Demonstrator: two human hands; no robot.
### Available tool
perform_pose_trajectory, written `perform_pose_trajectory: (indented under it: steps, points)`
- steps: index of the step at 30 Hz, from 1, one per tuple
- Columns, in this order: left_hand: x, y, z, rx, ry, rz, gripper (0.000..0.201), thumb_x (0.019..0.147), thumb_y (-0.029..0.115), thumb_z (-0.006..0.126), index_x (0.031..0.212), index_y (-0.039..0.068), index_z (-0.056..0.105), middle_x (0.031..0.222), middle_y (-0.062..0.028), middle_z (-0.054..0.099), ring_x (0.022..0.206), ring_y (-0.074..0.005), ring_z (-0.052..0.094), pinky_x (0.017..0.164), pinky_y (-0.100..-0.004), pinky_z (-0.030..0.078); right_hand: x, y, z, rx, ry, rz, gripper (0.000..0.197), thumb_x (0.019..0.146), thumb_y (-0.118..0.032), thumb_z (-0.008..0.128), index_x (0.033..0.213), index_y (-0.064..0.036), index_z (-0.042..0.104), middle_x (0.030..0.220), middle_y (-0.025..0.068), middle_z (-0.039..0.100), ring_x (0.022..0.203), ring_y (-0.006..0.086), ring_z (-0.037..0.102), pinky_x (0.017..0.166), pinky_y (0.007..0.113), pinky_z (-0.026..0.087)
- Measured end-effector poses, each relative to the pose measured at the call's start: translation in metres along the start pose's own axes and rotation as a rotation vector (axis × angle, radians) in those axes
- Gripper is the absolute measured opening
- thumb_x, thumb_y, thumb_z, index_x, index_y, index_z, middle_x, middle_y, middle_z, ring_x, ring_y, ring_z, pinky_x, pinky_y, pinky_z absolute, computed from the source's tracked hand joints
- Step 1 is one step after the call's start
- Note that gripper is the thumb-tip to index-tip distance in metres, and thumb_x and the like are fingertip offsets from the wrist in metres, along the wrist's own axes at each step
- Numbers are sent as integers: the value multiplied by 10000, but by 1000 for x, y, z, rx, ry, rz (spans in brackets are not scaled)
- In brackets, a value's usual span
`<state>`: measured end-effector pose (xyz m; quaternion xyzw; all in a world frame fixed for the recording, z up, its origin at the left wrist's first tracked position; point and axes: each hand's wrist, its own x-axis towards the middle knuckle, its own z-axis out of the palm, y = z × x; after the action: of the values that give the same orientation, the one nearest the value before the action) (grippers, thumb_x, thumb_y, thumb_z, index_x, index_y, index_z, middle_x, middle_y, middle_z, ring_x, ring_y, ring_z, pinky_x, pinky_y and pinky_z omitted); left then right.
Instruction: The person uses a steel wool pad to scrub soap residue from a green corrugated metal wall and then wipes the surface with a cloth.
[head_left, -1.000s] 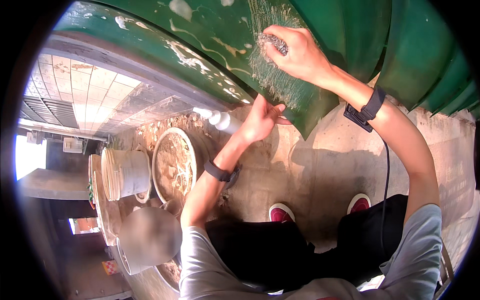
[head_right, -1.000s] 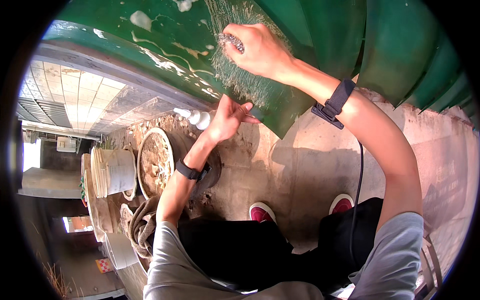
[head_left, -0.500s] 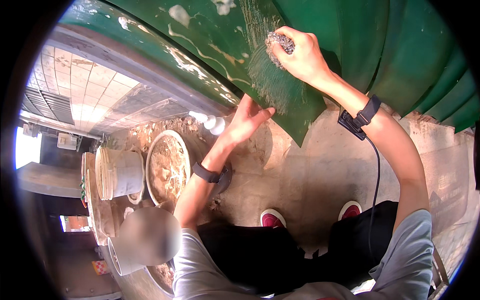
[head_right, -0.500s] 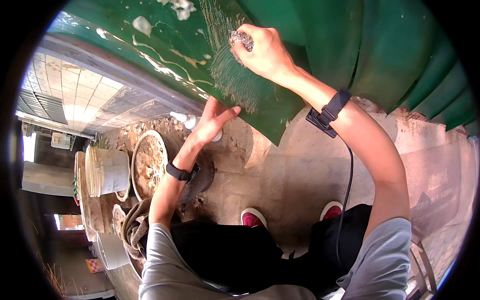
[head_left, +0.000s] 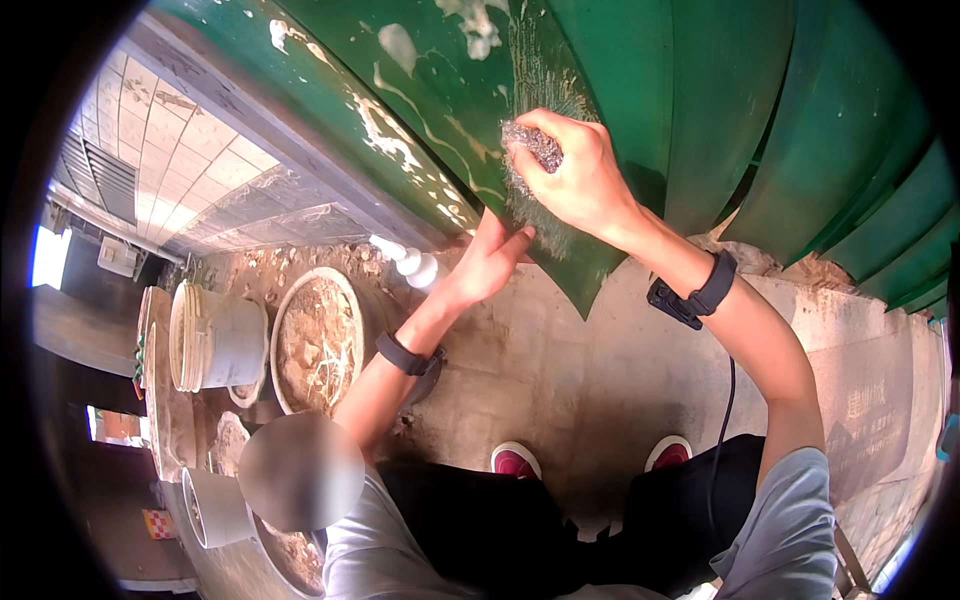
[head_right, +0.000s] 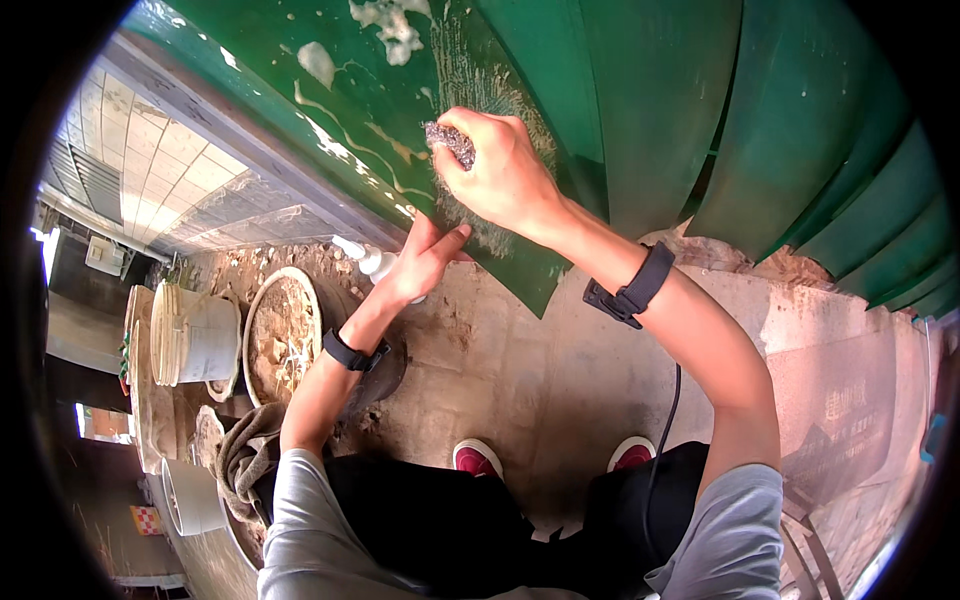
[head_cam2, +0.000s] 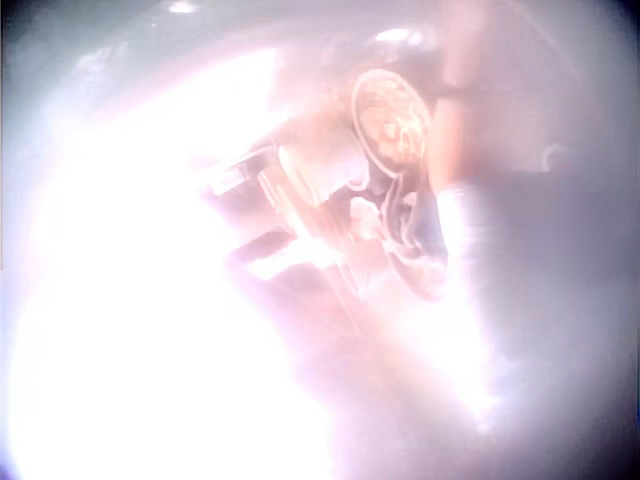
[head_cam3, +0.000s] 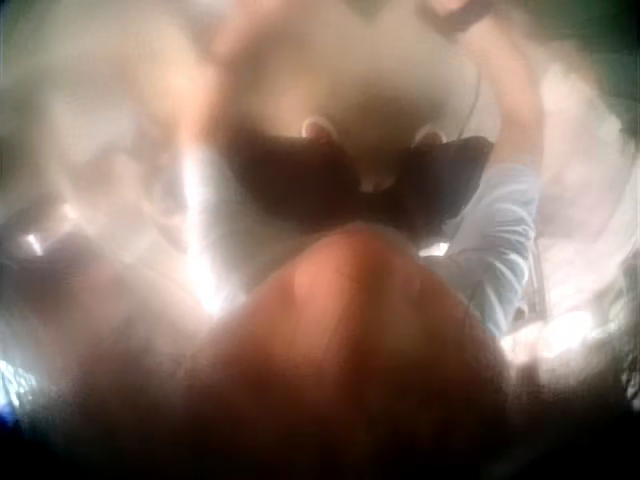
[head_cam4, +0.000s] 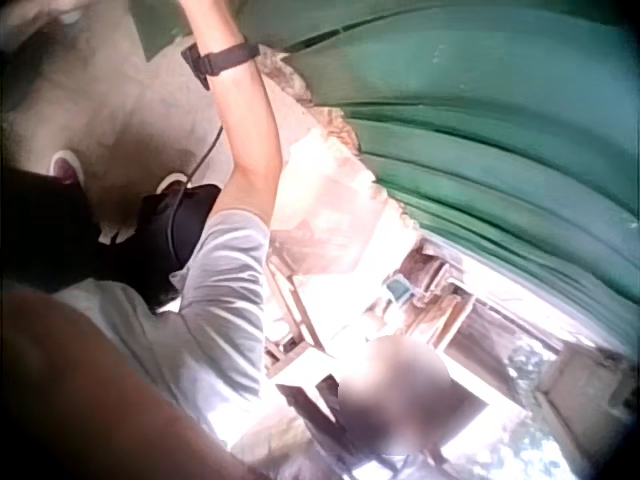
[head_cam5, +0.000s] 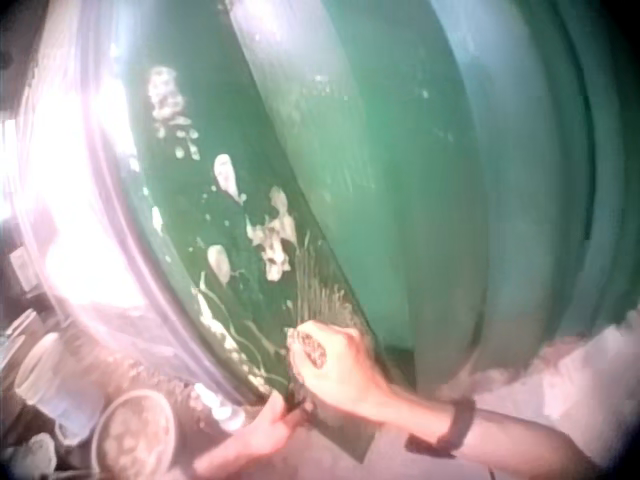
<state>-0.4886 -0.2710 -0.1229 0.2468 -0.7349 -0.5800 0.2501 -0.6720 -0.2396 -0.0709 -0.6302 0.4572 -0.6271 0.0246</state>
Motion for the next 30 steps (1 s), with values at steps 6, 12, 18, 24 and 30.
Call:
perform_pose_trajectory:
  steps: [6,12,18,24,30]
  points:
    - [9,-1,6,-109,-8,5,602,1043,49,495,1565,112,202,1403,-86,511,1111,-175,624,788,-297,595,22,15,-17,-80,107,127,176,872,-98,693,977,43,683,808,208,718,712,289,737,662,365,555]
    - [3,-5,0,-53,8,3,601,1040,43,495,1563,112,208,1383,-73,525,1089,-161,630,772,-287,588,2,12,-2,-83,39,3,180,865,-71,690,998,50,679,822,230,708,741,334,738,670,373,558]
    - [7,-14,-2,17,10,66,591,1039,34,495,1557,116,223,1383,-65,529,1086,-155,628,779,-284,585,-8,10,-6,-43,-57,21,190,859,-74,691,1007,45,682,838,225,714,774,347,743,679,374,570]
    - [7,-8,0,-89,19,26,595,1034,31,506,1554,114,229,1379,-61,536,1066,-155,639,757,-280,581,3,16,-13,-120,3,58,186,861,-73,687,1004,47,684,810,244,697,742,382,720,658,392,559]
    - [5,-11,-3,-30,16,40,583,1036,39,505,1550,109,239,1382,-56,534,1084,-152,630,757,-279,574,1,22,-12,-137,-9,57,227,858,-98,694,1031,49,693,839,255,707,781,382,730,698,391,568]
